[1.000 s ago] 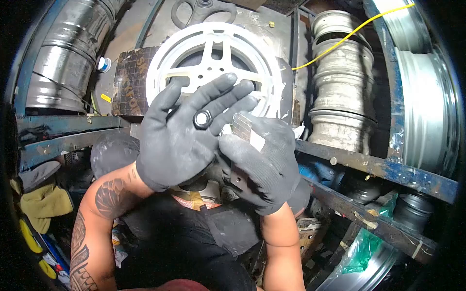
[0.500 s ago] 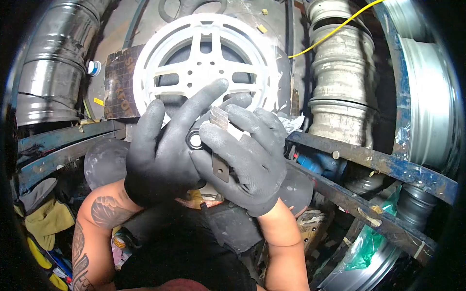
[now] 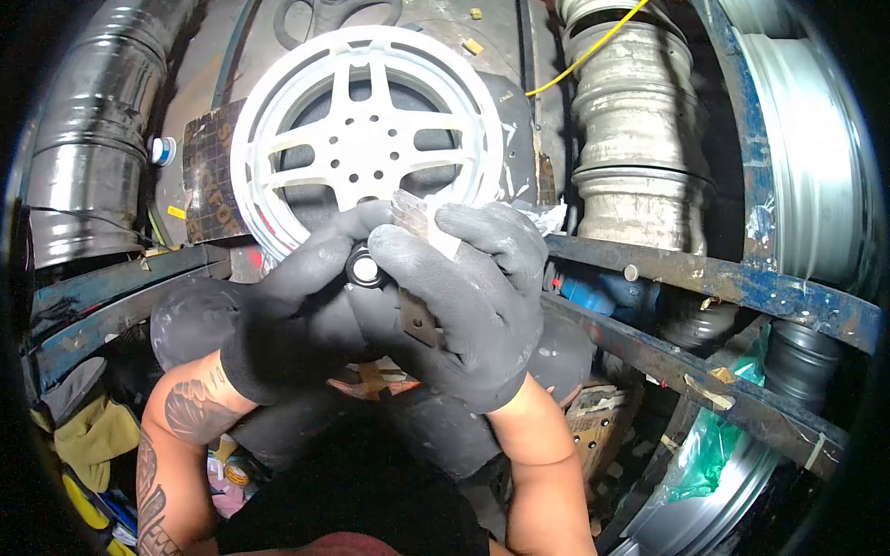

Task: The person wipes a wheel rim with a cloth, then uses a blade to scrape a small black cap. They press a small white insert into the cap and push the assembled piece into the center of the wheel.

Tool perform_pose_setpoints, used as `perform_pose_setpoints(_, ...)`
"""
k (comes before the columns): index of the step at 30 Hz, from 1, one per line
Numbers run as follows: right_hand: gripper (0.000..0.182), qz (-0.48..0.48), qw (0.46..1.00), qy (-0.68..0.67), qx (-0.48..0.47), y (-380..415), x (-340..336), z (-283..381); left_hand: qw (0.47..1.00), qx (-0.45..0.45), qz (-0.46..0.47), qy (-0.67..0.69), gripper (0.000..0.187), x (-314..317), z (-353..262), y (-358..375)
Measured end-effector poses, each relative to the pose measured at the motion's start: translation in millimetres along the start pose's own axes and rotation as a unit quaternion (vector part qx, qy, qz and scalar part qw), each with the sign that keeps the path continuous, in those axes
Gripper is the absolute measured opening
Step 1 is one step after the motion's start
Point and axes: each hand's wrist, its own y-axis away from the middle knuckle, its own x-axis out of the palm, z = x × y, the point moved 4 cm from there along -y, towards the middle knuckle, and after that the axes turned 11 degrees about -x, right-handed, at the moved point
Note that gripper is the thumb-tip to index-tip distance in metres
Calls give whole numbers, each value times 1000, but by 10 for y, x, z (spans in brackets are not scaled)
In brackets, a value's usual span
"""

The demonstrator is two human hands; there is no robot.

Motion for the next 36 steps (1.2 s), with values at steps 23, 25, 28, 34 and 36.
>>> perform_pose_setpoints(23,39,-84,944,-212,237,190,-112,-167,826,-208,31,523,5,89,210,-154)
perform_pose_setpoints(25,34,-99,948,-201,227,188,-122,-164,812,-234,23,534,10,88,239,-155)
perform_pose_setpoints(28,33,-132,936,-228,235,195,-123,-152,852,-191,28,487,15,61,238,-126)
perform_pose_setpoints(34,31,-151,905,-291,272,303,-112,-207,948,-70,41,309,35,20,179,-49)
perform_pose_setpoints(36,30,-170,884,-306,311,328,-94,-233,945,-82,39,313,32,16,160,-47)
